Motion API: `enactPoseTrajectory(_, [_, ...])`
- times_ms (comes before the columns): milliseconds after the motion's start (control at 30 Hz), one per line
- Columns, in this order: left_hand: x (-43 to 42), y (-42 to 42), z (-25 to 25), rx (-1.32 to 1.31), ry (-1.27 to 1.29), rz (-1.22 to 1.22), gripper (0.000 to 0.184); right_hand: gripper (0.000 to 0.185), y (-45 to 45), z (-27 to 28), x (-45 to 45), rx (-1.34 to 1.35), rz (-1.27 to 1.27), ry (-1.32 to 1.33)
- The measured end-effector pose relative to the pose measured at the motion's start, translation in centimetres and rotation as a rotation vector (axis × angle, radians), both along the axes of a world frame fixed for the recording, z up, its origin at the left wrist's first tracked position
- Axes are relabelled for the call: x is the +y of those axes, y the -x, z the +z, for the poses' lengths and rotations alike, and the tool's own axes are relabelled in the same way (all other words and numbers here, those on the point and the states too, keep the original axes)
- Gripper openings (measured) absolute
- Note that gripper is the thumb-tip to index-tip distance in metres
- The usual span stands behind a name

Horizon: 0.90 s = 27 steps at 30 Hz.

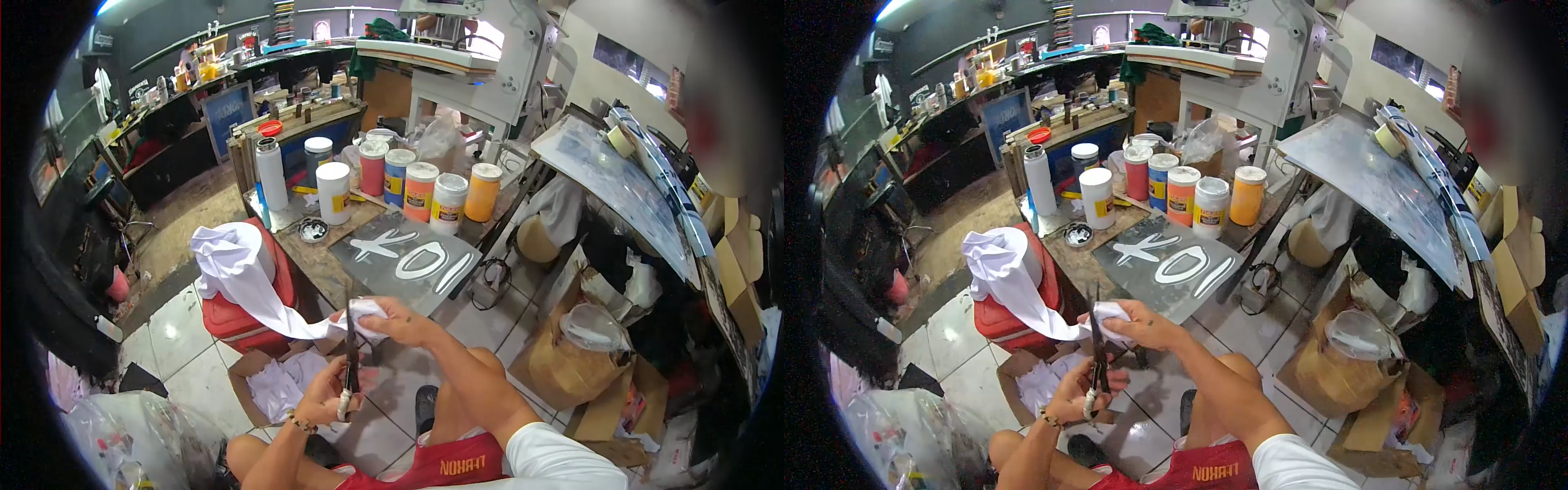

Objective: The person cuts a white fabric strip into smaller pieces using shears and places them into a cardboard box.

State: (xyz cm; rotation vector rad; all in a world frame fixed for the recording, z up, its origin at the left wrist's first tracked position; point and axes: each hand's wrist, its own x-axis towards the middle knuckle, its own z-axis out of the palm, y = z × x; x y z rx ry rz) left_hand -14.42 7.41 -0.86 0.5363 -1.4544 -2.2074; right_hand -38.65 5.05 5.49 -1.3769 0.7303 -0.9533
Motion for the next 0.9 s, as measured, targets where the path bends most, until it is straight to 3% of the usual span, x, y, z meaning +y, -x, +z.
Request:
enactPoseTrajectory(33, [-0.6, 0.0, -0.5, -0.001, 0.000, 0.007, 0.058, 0.033, 0.1, 0.0, 0.0, -0.023, -0.053, -0.034])
enactPoseTrajectory(100, [-1.5, -0.1, -0.7, 0.158, -0.748, -0.057, 0.059, 0.033, 0.4, 0.4, 0.0, -0.011, -0.031, 0.018])
enactPoseTrajectory(133, [-1.0, 0.0, -0.4, 0.157, -0.753, -0.043, 0.059, 0.032, 0.4, 0.5, 0.0, 0.001, -0.015, 0.071])
enactPoseTrajectory(200, [0.5, 0.5, 0.1, 0.066, 0.245, 0.054, 0.047, 0.031, 0.0, -0.7, -0.2, 0.023, -0.010, 0.034])
enactPoseTrajectory(233, [0.2, 0.3, -0.1, 0.104, 0.187, 0.059, 0.043, 0.031, -0.2, -1.3, -0.3, 0.066, 0.004, 0.069])
enactPoseTrajectory(267, [-0.8, -0.3, -2.5, 0.135, -0.284, 0.022, 0.045, 0.030, -0.5, -2.0, -0.2, 0.103, 0.018, 0.098])
enactPoseTrajectory(333, [-1.9, 0.4, -1.3, 0.359, -1.125, -0.067, 0.042, 0.031, -0.5, -3.0, -0.9, 0.040, 0.013, -0.007])
enactPoseTrajectory(367, [-1.3, 0.3, -1.3, 0.355, -1.141, -0.042, 0.042, 0.031, -0.9, -0.7, -0.2, -0.007, -0.003, 0.019])
enactPoseTrajectory(433, [-0.8, 0.5, -0.7, -0.037, -0.306, 0.078, 0.044, 0.032, -0.4, -0.6, -0.7, 0.010, -0.035, 0.062])
enactPoseTrajectory(467, [-0.8, 0.8, -0.1, -0.042, -0.310, 0.086, 0.044, 0.032, -0.3, -0.4, -0.6, 0.025, -0.043, 0.062])
enactPoseTrajectory(533, [-1.0, 1.3, 1.1, -0.023, -0.784, 0.218, 0.046, 0.032, -0.4, -0.5, -0.3, 0.041, -0.014, 0.032])
enactPoseTrajectory(567, [-1.5, 0.5, -3.1, 0.102, -0.439, 0.077, 0.048, 0.032, -0.6, -0.6, -0.3, 0.061, 0.011, 0.002])
enactPoseTrajectory(600, [-1.1, 0.5, -2.6, 0.099, -0.442, 0.086, 0.048, 0.032, -0.9, -0.9, -0.4, 0.057, 0.018, -0.001])
enactPoseTrajectory(667, [-0.2, 0.9, -1.2, 0.005, 0.148, 0.244, 0.052, 0.032, -1.6, -1.7, -0.6, 0.037, 0.036, 0.069])
enactPoseTrajectory(733, [-0.5, 0.8, -0.1, 0.098, 0.094, 0.174, 0.048, 0.030, -1.3, -1.9, -0.9, 0.052, 0.035, 0.044])
enactPoseTrajectory(800, [-0.6, 0.0, 2.6, -0.148, -0.071, 0.139, 0.070, 0.029, -1.1, -2.9, -1.2, 0.069, 0.019, 0.019])
enactPoseTrajectory(900, [-1.1, -0.3, 2.3, -0.063, -0.028, 0.225, 0.068, 0.030, -1.2, -3.3, -0.9, 0.128, -0.029, 0.035])
